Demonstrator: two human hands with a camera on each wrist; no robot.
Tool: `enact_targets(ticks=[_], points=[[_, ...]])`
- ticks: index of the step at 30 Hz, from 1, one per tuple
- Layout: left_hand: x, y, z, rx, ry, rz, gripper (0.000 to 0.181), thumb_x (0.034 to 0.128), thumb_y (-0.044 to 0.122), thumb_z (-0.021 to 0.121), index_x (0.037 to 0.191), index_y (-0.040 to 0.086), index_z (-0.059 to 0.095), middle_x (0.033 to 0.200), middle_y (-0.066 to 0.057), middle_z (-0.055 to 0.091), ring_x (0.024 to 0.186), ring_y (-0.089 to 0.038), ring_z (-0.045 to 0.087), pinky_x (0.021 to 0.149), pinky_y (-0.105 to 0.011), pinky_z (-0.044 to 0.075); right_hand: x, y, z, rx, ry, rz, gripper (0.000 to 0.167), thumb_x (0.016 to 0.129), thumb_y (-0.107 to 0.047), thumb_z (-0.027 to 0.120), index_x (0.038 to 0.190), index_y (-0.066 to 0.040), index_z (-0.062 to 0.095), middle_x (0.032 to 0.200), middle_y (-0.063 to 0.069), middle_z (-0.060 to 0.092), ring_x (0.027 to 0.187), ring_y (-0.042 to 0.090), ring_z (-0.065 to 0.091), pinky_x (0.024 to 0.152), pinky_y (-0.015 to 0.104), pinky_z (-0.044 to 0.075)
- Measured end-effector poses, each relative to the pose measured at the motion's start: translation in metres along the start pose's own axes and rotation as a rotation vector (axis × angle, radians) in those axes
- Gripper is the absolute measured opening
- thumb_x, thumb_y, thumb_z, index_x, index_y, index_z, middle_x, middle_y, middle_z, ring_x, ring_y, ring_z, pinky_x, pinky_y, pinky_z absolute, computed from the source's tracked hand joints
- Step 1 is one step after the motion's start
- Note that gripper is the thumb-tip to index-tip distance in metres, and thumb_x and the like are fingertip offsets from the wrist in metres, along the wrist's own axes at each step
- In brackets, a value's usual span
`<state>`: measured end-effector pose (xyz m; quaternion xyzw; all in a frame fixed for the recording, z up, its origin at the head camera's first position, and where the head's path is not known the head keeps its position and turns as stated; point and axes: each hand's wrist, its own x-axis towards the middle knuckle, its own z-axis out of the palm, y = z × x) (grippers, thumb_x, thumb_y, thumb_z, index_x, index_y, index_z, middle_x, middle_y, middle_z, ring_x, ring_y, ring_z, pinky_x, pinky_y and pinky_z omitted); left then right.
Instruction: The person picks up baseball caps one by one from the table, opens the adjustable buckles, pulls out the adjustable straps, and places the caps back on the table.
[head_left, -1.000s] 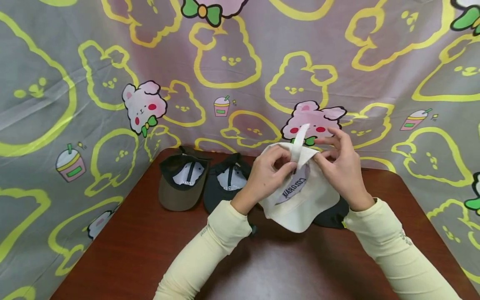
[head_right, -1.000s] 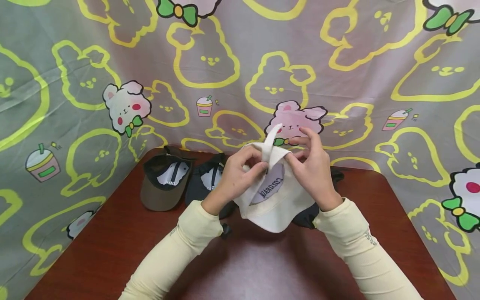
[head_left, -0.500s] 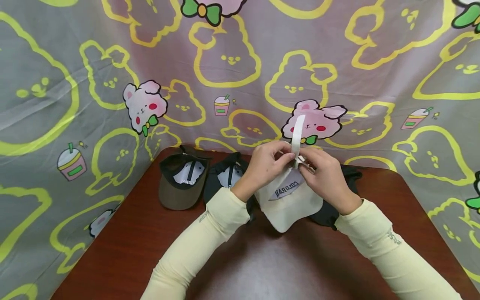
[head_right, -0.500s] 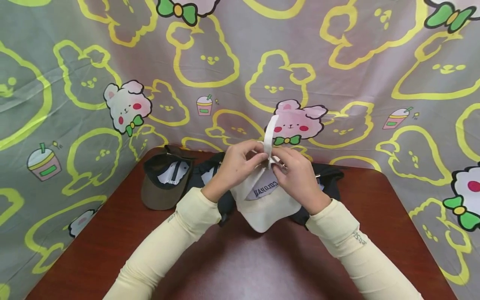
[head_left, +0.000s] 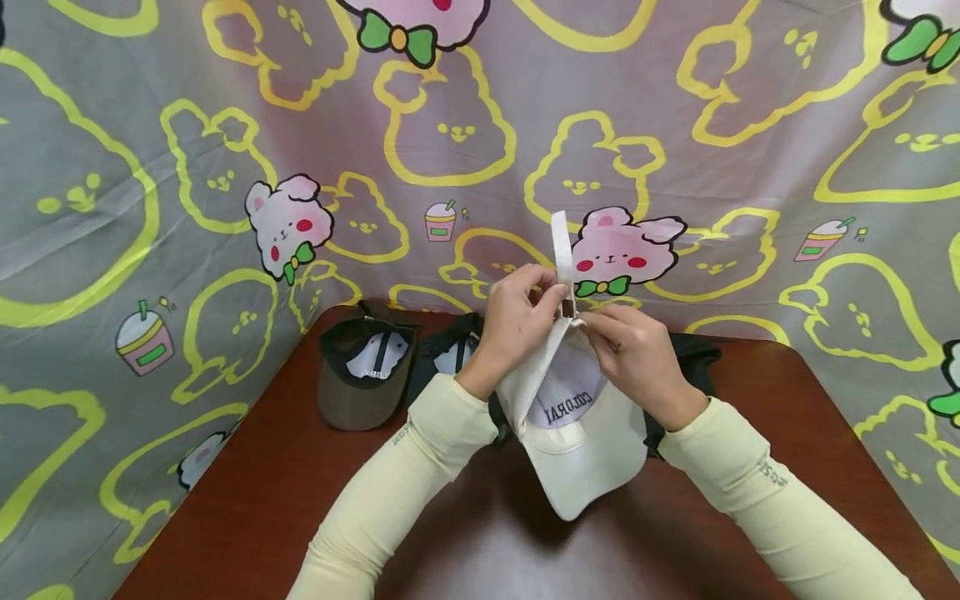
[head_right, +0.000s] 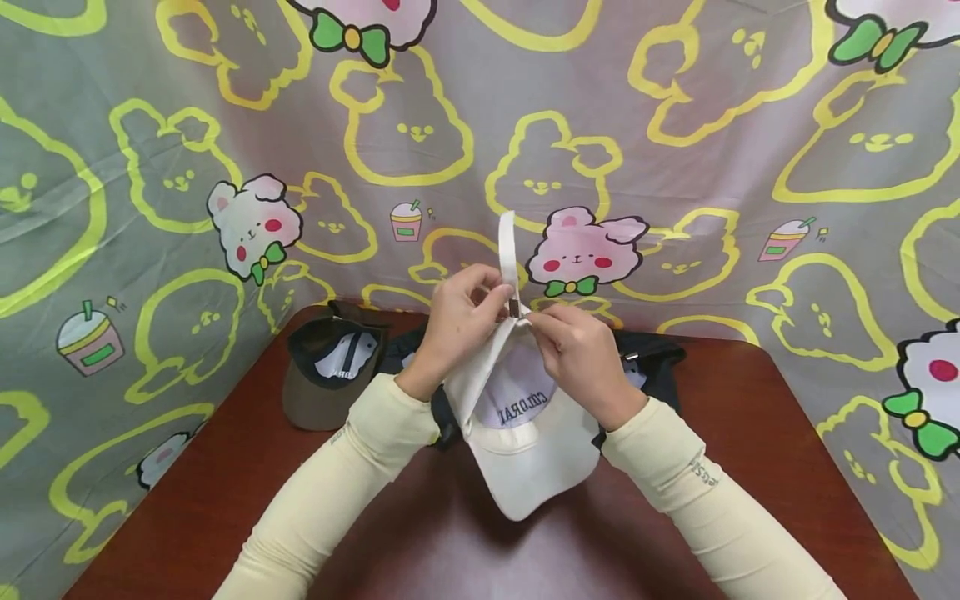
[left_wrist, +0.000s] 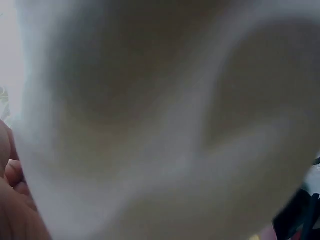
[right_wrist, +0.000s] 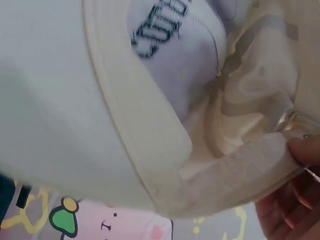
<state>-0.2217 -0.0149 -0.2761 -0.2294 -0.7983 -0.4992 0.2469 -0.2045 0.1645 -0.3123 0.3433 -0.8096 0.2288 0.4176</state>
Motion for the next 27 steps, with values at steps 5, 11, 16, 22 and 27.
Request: enact_targets(ticks=[5, 11, 16, 22, 27], points=[[0.002, -0.001, -0.002, -0.006, -0.05, -0.017, 0.011, 0.0949, 0.016, 0.065, 0.092, 0.007, 0.07, 0.085, -0.006, 0.071, 0.07, -0.013, 0.067, 0.061, -0.016, 0.048, 0.003, -0.003, 0.002, 0.007, -0.045, 0.042, 0.023, 0.08, 0.002, 0.076, 0.103, 0.001, 0.074, 0.099, 0.014, 0.07, 0.084, 0.026, 0.068, 0.072, 0.041, 0.059], [0.002, 0.0, -0.002, 0.009, -0.112, -0.02, 0.014, 0.0964, 0.018, 0.064, 0.096, 0.008, 0.072, 0.088, -0.005, 0.074, 0.078, -0.013, 0.069, 0.065, -0.016, 0.049, 0.005, -0.003, 0.005, -0.03, -0.06, 0.042, 0.029, 0.081, -0.004, 0.079, 0.108, 0.001, 0.072, 0.102, 0.016, 0.07, 0.074, 0.023, 0.065, 0.064, 0.036, 0.058], [0.002, 0.001, -0.001, 0.004, -0.091, -0.091, 0.014, 0.0962, 0.021, 0.064, 0.096, 0.01, 0.073, 0.085, -0.004, 0.073, 0.073, -0.012, 0.065, 0.061, -0.018, 0.049, 0.007, -0.004, 0.012, -0.063, -0.03, -0.001, 0.028, 0.081, -0.005, 0.079, 0.108, 0.001, 0.074, 0.102, 0.016, 0.072, 0.083, 0.029, 0.071, 0.074, 0.042, 0.06], [0.001, 0.0, 0.0, 0.021, -0.067, -0.135, 0.014, 0.0939, 0.024, 0.068, 0.093, 0.012, 0.075, 0.081, -0.002, 0.071, 0.068, -0.009, 0.06, 0.057, -0.019, 0.048, 0.008, -0.004, 0.022, -0.075, 0.025, -0.06, 0.013, 0.083, -0.003, 0.075, 0.096, 0.001, 0.077, 0.093, 0.016, 0.075, 0.079, 0.029, 0.073, 0.07, 0.043, 0.06], [-0.004, 0.0, -0.004, 0.018, -0.114, -0.134, 0.016, 0.0962, 0.025, 0.063, 0.099, 0.015, 0.074, 0.083, 0.001, 0.071, 0.069, -0.009, 0.061, 0.058, -0.021, 0.049, 0.008, -0.005, 0.022, -0.054, 0.024, -0.058, 0.011, 0.088, -0.007, 0.066, 0.08, -0.001, 0.072, 0.075, 0.01, 0.069, 0.056, 0.02, 0.06, 0.053, 0.035, 0.054]])
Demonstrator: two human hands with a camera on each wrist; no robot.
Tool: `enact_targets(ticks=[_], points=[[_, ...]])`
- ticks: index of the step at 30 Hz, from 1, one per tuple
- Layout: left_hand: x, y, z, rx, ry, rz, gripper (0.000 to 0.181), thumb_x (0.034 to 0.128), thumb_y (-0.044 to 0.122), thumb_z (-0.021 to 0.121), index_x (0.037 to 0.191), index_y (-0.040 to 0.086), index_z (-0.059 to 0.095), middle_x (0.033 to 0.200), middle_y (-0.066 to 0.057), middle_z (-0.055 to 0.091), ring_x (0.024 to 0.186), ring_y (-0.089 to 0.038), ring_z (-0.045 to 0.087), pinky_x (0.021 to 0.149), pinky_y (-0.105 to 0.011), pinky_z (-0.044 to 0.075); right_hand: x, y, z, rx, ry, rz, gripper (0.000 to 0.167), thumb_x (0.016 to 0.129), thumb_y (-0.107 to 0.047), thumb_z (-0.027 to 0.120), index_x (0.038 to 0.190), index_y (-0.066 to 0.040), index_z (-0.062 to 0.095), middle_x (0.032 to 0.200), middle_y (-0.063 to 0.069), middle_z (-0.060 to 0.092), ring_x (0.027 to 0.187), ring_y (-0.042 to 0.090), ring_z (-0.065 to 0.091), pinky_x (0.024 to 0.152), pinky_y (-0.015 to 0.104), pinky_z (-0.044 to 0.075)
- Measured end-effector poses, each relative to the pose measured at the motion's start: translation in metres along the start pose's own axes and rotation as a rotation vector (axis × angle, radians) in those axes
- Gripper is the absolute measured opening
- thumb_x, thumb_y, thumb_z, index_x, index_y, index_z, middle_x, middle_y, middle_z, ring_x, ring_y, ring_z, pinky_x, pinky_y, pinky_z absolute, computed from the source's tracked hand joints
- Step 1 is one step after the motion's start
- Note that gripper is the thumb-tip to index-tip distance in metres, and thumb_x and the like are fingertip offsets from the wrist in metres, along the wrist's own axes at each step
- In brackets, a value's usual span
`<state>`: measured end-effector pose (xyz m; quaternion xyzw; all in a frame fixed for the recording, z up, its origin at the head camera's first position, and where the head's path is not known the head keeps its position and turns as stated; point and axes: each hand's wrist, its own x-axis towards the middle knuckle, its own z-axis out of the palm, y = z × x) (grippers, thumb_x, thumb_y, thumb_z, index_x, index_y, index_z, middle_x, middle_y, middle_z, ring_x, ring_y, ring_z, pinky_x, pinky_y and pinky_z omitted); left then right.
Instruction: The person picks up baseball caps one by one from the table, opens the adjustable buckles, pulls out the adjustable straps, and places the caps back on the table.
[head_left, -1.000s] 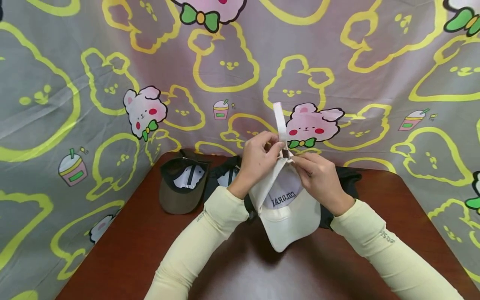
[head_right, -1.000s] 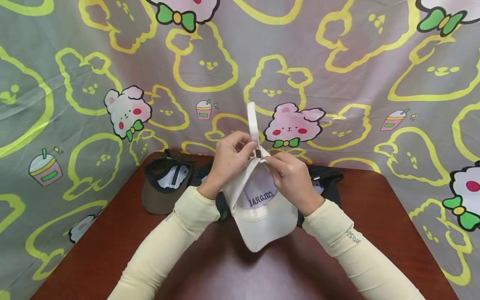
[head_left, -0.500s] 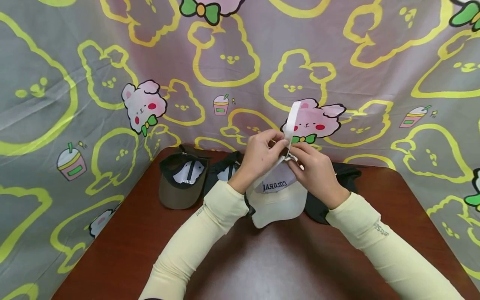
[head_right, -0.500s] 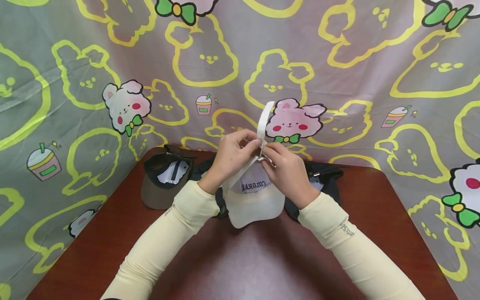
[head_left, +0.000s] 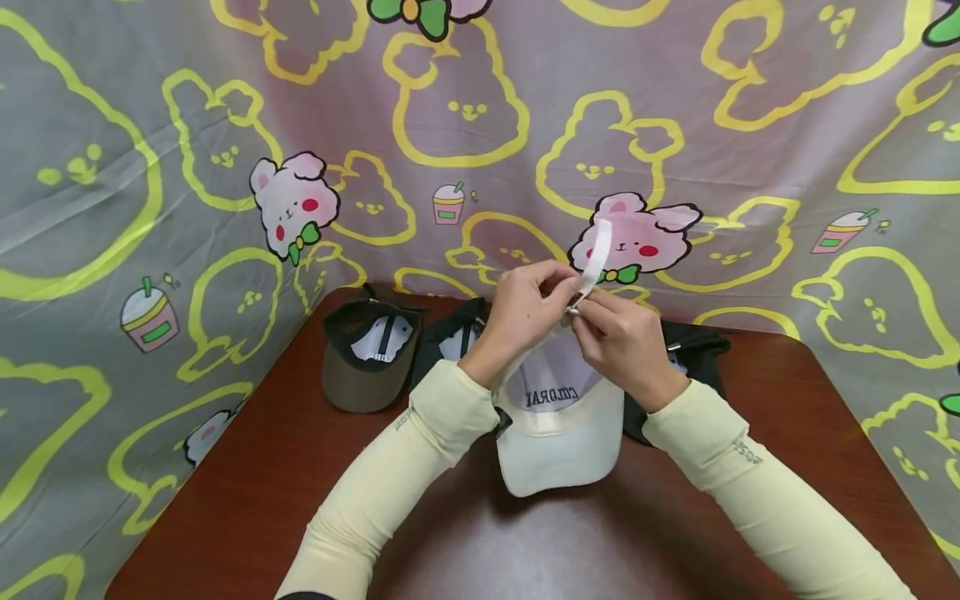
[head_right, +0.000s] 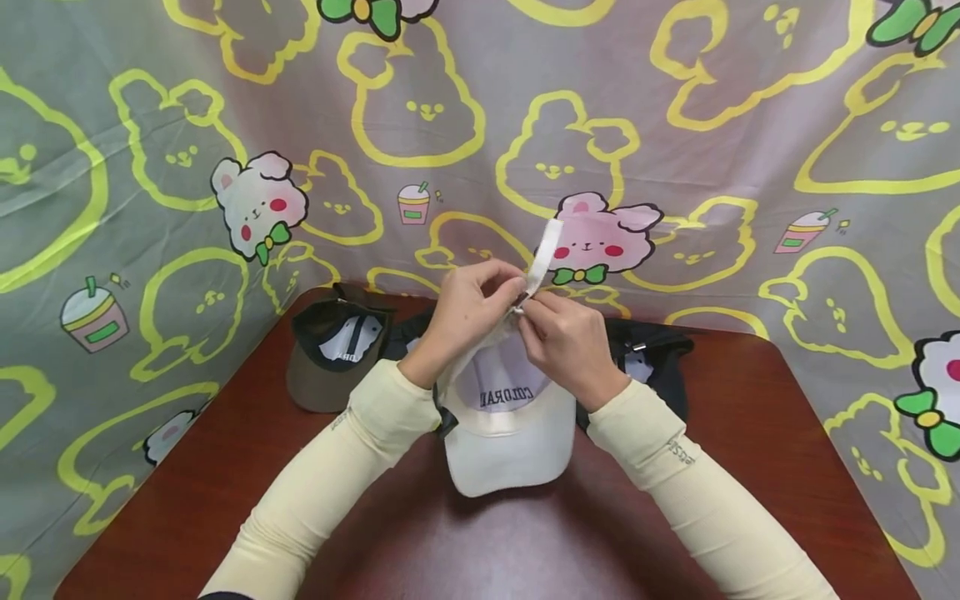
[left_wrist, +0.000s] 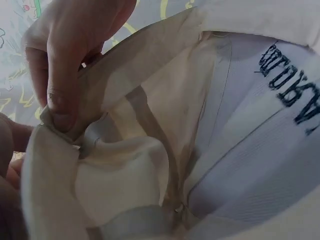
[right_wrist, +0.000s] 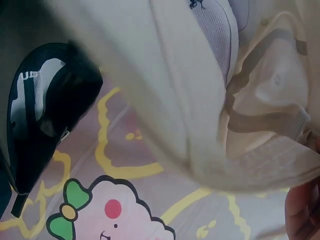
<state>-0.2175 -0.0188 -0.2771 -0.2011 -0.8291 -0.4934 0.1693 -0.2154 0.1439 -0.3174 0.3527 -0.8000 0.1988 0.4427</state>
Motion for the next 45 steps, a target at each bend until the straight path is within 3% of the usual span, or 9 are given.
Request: enact_targets(ticks=[4, 8, 13, 17, 25, 29, 36, 45], points=[[-0.008, -0.002, -0.004, 0.096, -0.066, 0.034, 0.018, 0.0962, 0.028, 0.061, 0.105, 0.016, 0.071, 0.094, 0.002, 0.071, 0.085, -0.012, 0.061, 0.07, -0.026, 0.051, 0.0, 0.002, -0.002, -0.018, 0.013, 0.002, 0.015, 0.088, -0.009, 0.064, 0.076, -0.003, 0.069, 0.07, 0.009, 0.064, 0.053, 0.017, 0.053, 0.049, 0.034, 0.047], [-0.015, -0.007, -0.006, 0.218, -0.106, 0.138, 0.02, 0.0934, 0.026, 0.065, 0.109, 0.014, 0.07, 0.109, 0.001, 0.07, 0.098, -0.014, 0.061, 0.083, -0.029, 0.052, 0.0, 0.005, -0.003, -0.021, 0.028, 0.0, 0.009, 0.086, -0.007, 0.069, 0.078, -0.002, 0.07, 0.069, 0.01, 0.064, 0.053, 0.018, 0.055, 0.049, 0.035, 0.048], [-0.018, -0.012, 0.0, 0.288, -0.05, 0.272, 0.016, 0.0957, 0.015, 0.064, 0.109, 0.009, 0.071, 0.109, -0.004, 0.072, 0.095, -0.014, 0.068, 0.083, -0.026, 0.056, 0.0, 0.006, -0.003, -0.049, 0.006, -0.015, 0.008, 0.084, -0.005, 0.073, 0.079, 0.0, 0.07, 0.068, 0.012, 0.065, 0.054, 0.022, 0.059, 0.051, 0.035, 0.051], [-0.019, -0.013, 0.005, 0.332, 0.014, 0.33, 0.017, 0.0956, 0.013, 0.065, 0.108, 0.007, 0.074, 0.107, -0.005, 0.075, 0.099, -0.015, 0.071, 0.085, -0.024, 0.057, -0.001, 0.005, -0.004, -0.05, 0.009, -0.02, 0.007, 0.082, -0.001, 0.074, 0.076, 0.002, 0.069, 0.067, 0.013, 0.065, 0.054, 0.023, 0.061, 0.052, 0.037, 0.054], [-0.029, -0.014, 0.008, 0.428, 0.108, 0.298, 0.017, 0.0948, 0.022, 0.067, 0.106, 0.015, 0.078, 0.102, 0.002, 0.077, 0.088, -0.012, 0.072, 0.074, -0.025, 0.057, -0.002, 0.0, 0.0, -0.013, 0.013, 0.008, 0.017, 0.083, 0.004, 0.064, 0.067, 0.0, 0.062, 0.057, 0.009, 0.054, 0.048, 0.016, 0.05, 0.046, 0.031, 0.045], [-0.03, -0.015, 0.009, 0.436, 0.141, 0.302, 0.017, 0.0948, 0.021, 0.066, 0.104, 0.015, 0.078, 0.099, 0.002, 0.078, 0.08, -0.011, 0.071, 0.067, -0.024, 0.056, -0.002, 0.001, 0.0, 0.001, 0.022, 0.057, 0.02, 0.085, 0.002, 0.064, 0.065, -0.001, 0.06, 0.057, 0.009, 0.055, 0.048, 0.017, 0.05, 0.046, 0.032, 0.045], [-0.03, -0.016, 0.009, 0.436, 0.173, 0.31, 0.015, 0.0935, 0.018, 0.067, 0.101, 0.014, 0.079, 0.096, 0.002, 0.078, 0.079, -0.011, 0.071, 0.066, -0.026, 0.055, 0.002, 0.004, -0.004, 0.005, 0.042, 0.104, 0.022, 0.085, 0.003, 0.065, 0.064, -0.002, 0.06, 0.057, 0.009, 0.056, 0.049, 0.013, 0.048, 0.047, 0.027, 0.04], [-0.022, -0.009, 0.016, 0.444, 0.199, 0.353, 0.016, 0.0936, 0.017, 0.065, 0.104, 0.014, 0.077, 0.098, 0.001, 0.077, 0.084, -0.015, 0.069, 0.077, -0.033, 0.051, 0.004, 0.002, -0.006, 0.003, 0.029, 0.097, 0.012, 0.087, -0.001, 0.067, 0.075, 0.001, 0.069, 0.068, 0.013, 0.068, 0.057, 0.022, 0.062, 0.054, 0.038, 0.055]])
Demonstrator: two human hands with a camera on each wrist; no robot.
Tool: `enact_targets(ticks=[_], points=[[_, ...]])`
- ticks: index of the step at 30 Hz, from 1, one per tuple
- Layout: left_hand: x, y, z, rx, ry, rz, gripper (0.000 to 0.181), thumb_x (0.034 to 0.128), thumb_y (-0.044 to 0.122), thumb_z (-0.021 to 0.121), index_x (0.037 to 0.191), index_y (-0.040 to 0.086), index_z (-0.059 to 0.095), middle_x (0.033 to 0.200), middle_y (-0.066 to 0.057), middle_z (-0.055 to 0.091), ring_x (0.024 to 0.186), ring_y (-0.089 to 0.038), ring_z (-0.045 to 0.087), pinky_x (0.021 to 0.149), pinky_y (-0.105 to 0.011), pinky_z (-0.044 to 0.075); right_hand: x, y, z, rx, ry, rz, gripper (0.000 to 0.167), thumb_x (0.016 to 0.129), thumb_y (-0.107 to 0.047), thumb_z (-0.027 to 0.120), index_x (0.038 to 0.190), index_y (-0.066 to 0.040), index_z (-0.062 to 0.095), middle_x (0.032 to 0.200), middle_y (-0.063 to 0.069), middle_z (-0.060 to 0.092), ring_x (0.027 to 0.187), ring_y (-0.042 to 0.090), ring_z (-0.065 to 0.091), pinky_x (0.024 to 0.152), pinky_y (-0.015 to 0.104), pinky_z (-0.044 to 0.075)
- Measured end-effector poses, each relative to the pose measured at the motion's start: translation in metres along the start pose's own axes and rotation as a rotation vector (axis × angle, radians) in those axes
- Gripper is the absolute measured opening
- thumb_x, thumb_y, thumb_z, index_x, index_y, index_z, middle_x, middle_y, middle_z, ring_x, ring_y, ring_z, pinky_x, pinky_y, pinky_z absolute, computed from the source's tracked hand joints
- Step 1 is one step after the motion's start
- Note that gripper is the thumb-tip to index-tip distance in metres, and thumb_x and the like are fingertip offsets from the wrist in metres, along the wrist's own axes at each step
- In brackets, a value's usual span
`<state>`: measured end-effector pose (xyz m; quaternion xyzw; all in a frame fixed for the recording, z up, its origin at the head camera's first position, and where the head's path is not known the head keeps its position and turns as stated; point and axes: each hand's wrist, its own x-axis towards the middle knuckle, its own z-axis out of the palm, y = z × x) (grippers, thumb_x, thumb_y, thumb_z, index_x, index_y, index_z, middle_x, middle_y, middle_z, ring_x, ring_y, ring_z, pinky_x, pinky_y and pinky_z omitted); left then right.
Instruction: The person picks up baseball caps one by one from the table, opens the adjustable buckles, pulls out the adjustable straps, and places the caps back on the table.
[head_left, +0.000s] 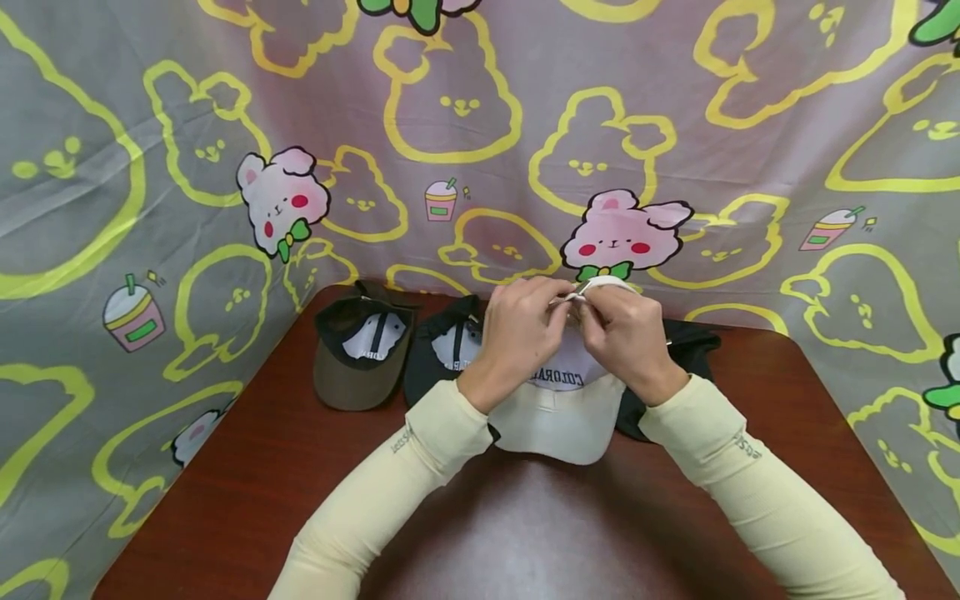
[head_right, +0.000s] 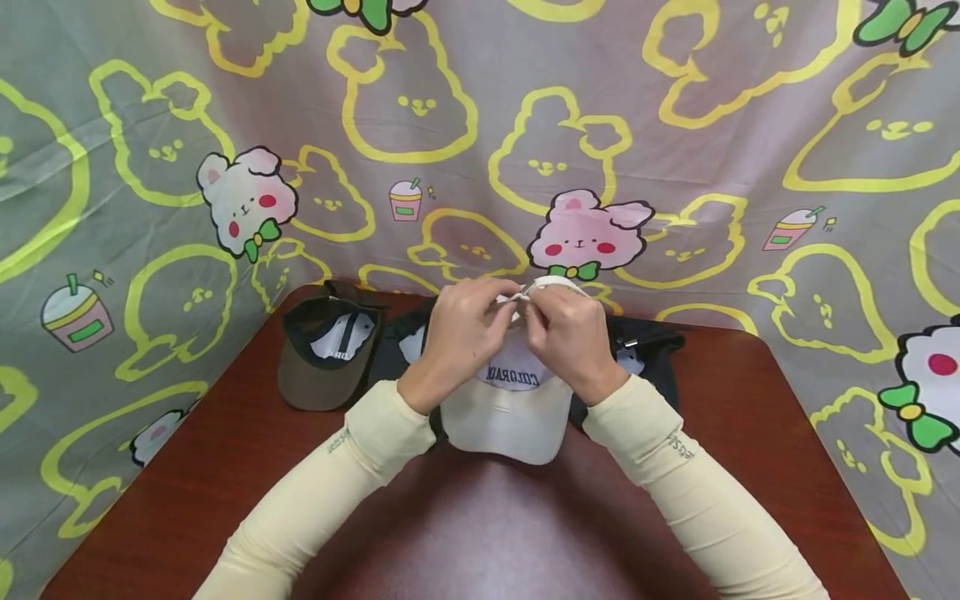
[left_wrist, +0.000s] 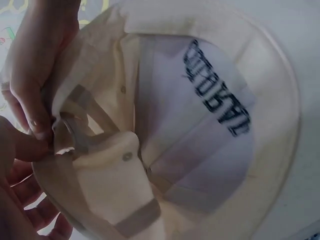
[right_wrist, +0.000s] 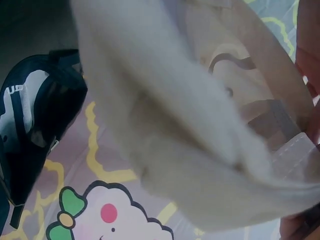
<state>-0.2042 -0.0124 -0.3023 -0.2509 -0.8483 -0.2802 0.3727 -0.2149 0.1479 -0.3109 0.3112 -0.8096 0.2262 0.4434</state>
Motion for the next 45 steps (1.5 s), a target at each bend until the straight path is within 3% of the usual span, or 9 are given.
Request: enact_targets(ticks=[11, 22, 28, 45], points=[[0.0033, 0.0062, 0.0018, 0.04, 0.012, 0.006, 0.014, 0.0935, 0.017, 0.066, 0.1, 0.016, 0.079, 0.095, 0.003, 0.078, 0.085, -0.014, 0.068, 0.079, -0.033, 0.05, -0.0038, 0.0006, -0.0037, -0.051, 0.012, 0.002, 0.005, 0.084, -0.003, 0.073, 0.079, 0.0, 0.073, 0.075, 0.013, 0.073, 0.062, 0.024, 0.067, 0.055, 0.039, 0.055], [-0.002, 0.0062, 0.0018, 0.081, 0.032, 0.005, 0.014, 0.0951, 0.02, 0.065, 0.096, 0.018, 0.078, 0.09, 0.005, 0.076, 0.081, -0.013, 0.067, 0.08, -0.033, 0.049, -0.0048, -0.0012, -0.002, -0.048, 0.025, 0.028, 0.016, 0.087, -0.01, 0.068, 0.073, -0.003, 0.071, 0.066, 0.01, 0.068, 0.051, 0.02, 0.059, 0.047, 0.038, 0.048], [-0.0049, 0.0043, 0.0032, 0.112, 0.039, 0.006, 0.013, 0.0944, 0.021, 0.066, 0.093, 0.019, 0.078, 0.086, 0.006, 0.076, 0.076, -0.012, 0.065, 0.075, -0.031, 0.047, -0.0058, 0.001, 0.0014, -0.061, 0.041, 0.051, 0.017, 0.086, -0.006, 0.067, 0.07, -0.003, 0.069, 0.062, 0.011, 0.066, 0.052, 0.022, 0.06, 0.047, 0.039, 0.047], [-0.0008, 0.0008, 0.0032, 0.077, 0.034, -0.009, 0.013, 0.0942, 0.018, 0.065, 0.098, 0.016, 0.077, 0.095, 0.003, 0.076, 0.086, -0.014, 0.068, 0.082, -0.034, 0.051, -0.0023, 0.0006, 0.0043, -0.039, 0.04, 0.065, 0.011, 0.085, -0.005, 0.07, 0.075, -0.001, 0.071, 0.061, 0.01, 0.062, 0.051, 0.02, 0.054, 0.048, 0.036, 0.045]])
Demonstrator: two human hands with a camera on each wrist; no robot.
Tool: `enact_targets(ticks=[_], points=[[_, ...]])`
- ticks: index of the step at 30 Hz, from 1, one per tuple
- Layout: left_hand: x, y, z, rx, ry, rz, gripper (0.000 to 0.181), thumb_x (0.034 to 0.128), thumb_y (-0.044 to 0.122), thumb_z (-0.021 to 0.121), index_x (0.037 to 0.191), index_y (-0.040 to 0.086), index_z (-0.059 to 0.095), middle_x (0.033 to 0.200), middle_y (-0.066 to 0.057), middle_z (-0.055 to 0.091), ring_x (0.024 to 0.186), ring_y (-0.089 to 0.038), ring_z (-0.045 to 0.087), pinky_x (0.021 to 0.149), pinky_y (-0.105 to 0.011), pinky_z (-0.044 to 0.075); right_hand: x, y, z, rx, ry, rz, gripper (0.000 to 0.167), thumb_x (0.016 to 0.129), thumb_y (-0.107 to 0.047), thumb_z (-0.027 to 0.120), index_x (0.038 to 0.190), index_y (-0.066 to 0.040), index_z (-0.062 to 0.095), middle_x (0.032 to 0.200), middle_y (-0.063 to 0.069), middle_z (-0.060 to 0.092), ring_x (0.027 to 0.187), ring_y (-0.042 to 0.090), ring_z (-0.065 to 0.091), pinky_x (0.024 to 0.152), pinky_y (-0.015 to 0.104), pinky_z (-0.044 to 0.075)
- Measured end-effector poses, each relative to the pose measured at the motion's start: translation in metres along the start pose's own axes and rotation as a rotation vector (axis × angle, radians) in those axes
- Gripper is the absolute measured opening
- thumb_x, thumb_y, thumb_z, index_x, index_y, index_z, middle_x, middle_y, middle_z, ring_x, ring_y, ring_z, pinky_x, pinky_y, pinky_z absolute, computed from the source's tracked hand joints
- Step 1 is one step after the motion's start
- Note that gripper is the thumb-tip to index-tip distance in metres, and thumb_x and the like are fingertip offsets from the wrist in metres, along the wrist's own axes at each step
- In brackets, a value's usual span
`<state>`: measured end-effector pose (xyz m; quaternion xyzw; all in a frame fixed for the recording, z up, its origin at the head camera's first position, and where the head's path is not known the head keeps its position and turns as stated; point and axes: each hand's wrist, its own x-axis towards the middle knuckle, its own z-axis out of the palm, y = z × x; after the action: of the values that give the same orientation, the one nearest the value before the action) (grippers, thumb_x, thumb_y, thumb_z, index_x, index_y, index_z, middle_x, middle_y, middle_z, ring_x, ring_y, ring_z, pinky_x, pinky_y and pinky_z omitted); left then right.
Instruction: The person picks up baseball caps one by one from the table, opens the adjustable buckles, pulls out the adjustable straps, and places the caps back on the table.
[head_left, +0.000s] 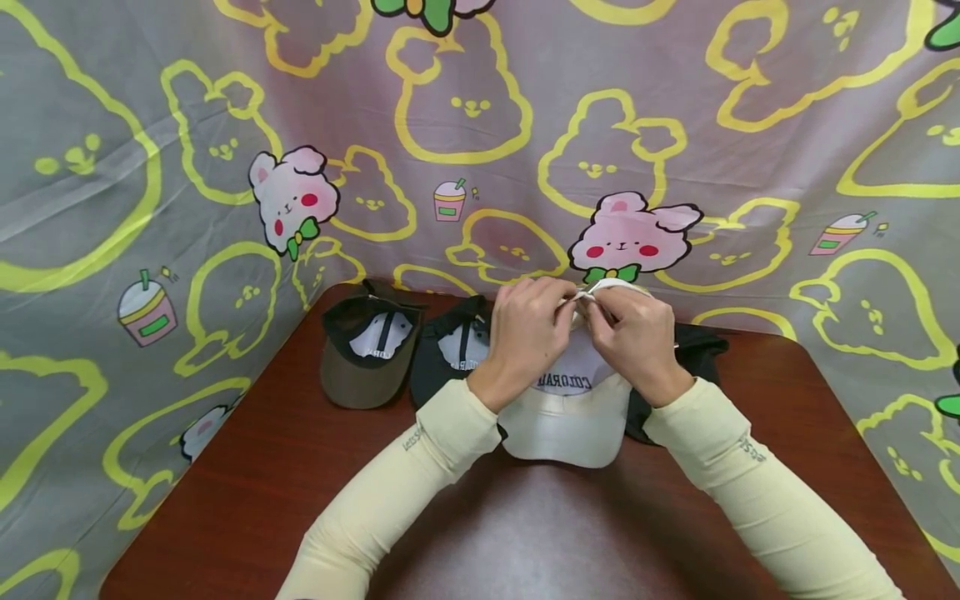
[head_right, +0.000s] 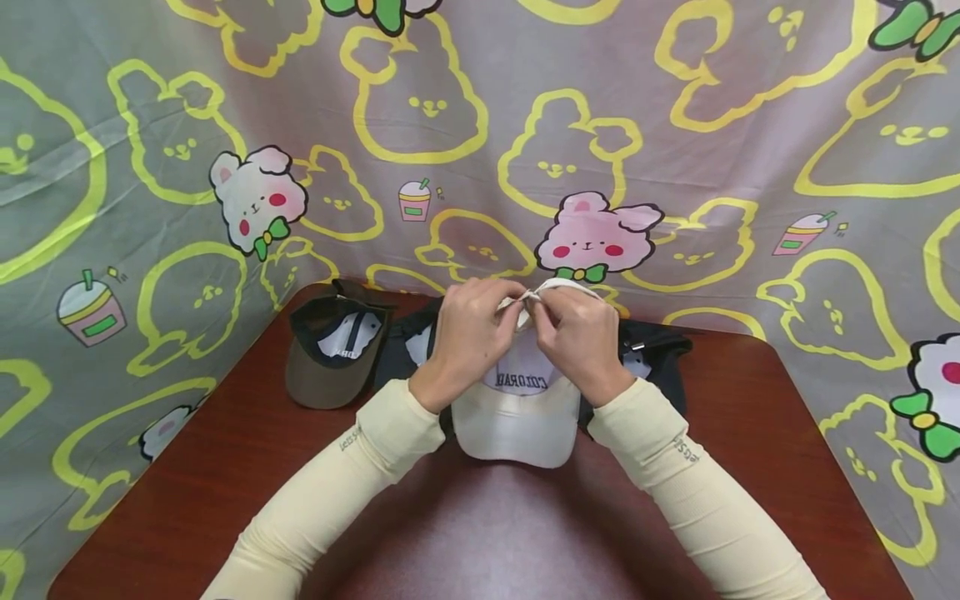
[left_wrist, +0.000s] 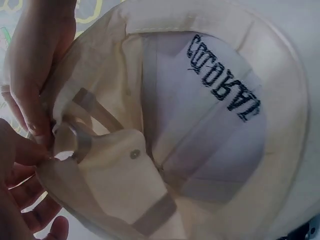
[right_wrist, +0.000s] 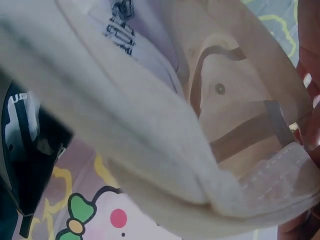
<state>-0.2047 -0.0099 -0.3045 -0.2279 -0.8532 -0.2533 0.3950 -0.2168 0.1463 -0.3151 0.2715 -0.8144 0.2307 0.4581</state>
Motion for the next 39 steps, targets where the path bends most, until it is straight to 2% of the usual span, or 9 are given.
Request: enact_targets(ticks=[4, 8, 13, 16, 22, 26, 33, 39], points=[[0.0045, 0.0019, -0.0002, -0.009, 0.003, 0.015, 0.016, 0.0955, 0.017, 0.063, 0.102, 0.015, 0.077, 0.1, 0.002, 0.076, 0.091, -0.015, 0.069, 0.081, -0.034, 0.051, 0.001, -0.0005, 0.0007, -0.003, -0.007, -0.016, 0.016, 0.086, -0.005, 0.07, 0.07, -0.002, 0.067, 0.056, 0.009, 0.056, 0.049, 0.017, 0.048, 0.047, 0.032, 0.039], [0.0066, 0.0028, -0.0009, 0.003, -0.004, 0.009, 0.016, 0.0961, 0.018, 0.062, 0.1, 0.016, 0.077, 0.097, 0.003, 0.076, 0.087, -0.015, 0.067, 0.077, -0.032, 0.049, 0.0026, -0.0013, 0.0015, -0.01, -0.007, -0.027, 0.016, 0.086, -0.006, 0.071, 0.07, -0.002, 0.067, 0.057, 0.01, 0.057, 0.048, 0.018, 0.049, 0.046, 0.032, 0.04], [0.0038, 0.0014, -0.0016, 0.009, -0.01, -0.005, 0.015, 0.0956, 0.018, 0.063, 0.097, 0.017, 0.078, 0.094, 0.004, 0.077, 0.085, -0.015, 0.066, 0.077, -0.032, 0.048, 0.0021, -0.0028, 0.0035, -0.011, 0.002, -0.04, 0.017, 0.086, -0.007, 0.069, 0.069, -0.004, 0.068, 0.057, 0.008, 0.06, 0.048, 0.017, 0.051, 0.046, 0.033, 0.042], [0.0002, 0.0001, -0.001, 0.004, -0.007, -0.012, 0.015, 0.0954, 0.017, 0.063, 0.095, 0.017, 0.078, 0.092, 0.004, 0.076, 0.084, -0.014, 0.066, 0.077, -0.032, 0.047, 0.0002, -0.0036, 0.0051, -0.016, 0.002, -0.046, 0.023, 0.085, -0.007, 0.068, 0.062, -0.006, 0.064, 0.054, 0.007, 0.056, 0.046, 0.015, 0.048, 0.045, 0.031, 0.039], [-0.0003, -0.0008, 0.0004, 0.006, 0.003, -0.004, 0.015, 0.0951, 0.016, 0.062, 0.091, 0.017, 0.077, 0.089, 0.005, 0.075, 0.082, -0.014, 0.065, 0.077, -0.033, 0.047, 0.0005, -0.0035, 0.0046, -0.02, -0.002, -0.043, 0.023, 0.085, -0.006, 0.067, 0.062, -0.007, 0.062, 0.053, 0.005, 0.053, 0.046, 0.012, 0.045, 0.045, 0.028, 0.036], [0.0006, -0.0011, 0.0001, 0.014, 0.014, 0.006, 0.014, 0.0942, 0.016, 0.064, 0.089, 0.018, 0.077, 0.088, 0.006, 0.075, 0.08, -0.014, 0.065, 0.078, -0.034, 0.047, 0.002, -0.003, 0.0037, -0.018, 0.002, -0.027, 0.025, 0.085, -0.007, 0.066, 0.061, -0.008, 0.062, 0.052, 0.004, 0.052, 0.045, 0.011, 0.044, 0.045, 0.028, 0.035], [-0.0017, -0.003, -0.0008, 0.025, 0.012, -0.003, 0.013, 0.0936, 0.017, 0.065, 0.088, 0.018, 0.077, 0.087, 0.006, 0.075, 0.079, -0.013, 0.064, 0.078, -0.034, 0.047, 0.004, 0.0007, 0.0026, -0.014, 0.008, 0.039, 0.026, 0.087, -0.009, 0.066, 0.062, -0.005, 0.066, 0.053, 0.006, 0.058, 0.047, 0.017, 0.051, 0.047, 0.032, 0.041], [-0.0018, -0.0037, -0.0009, 0.015, 0.016, -0.003, 0.012, 0.0938, 0.017, 0.065, 0.091, 0.018, 0.077, 0.09, 0.006, 0.075, 0.081, -0.014, 0.065, 0.076, -0.033, 0.047, 0.0067, 0.0027, -0.0005, -0.022, 0.011, 0.041, 0.025, 0.087, -0.01, 0.065, 0.062, -0.004, 0.066, 0.054, 0.008, 0.059, 0.047, 0.019, 0.052, 0.047, 0.034, 0.042]])
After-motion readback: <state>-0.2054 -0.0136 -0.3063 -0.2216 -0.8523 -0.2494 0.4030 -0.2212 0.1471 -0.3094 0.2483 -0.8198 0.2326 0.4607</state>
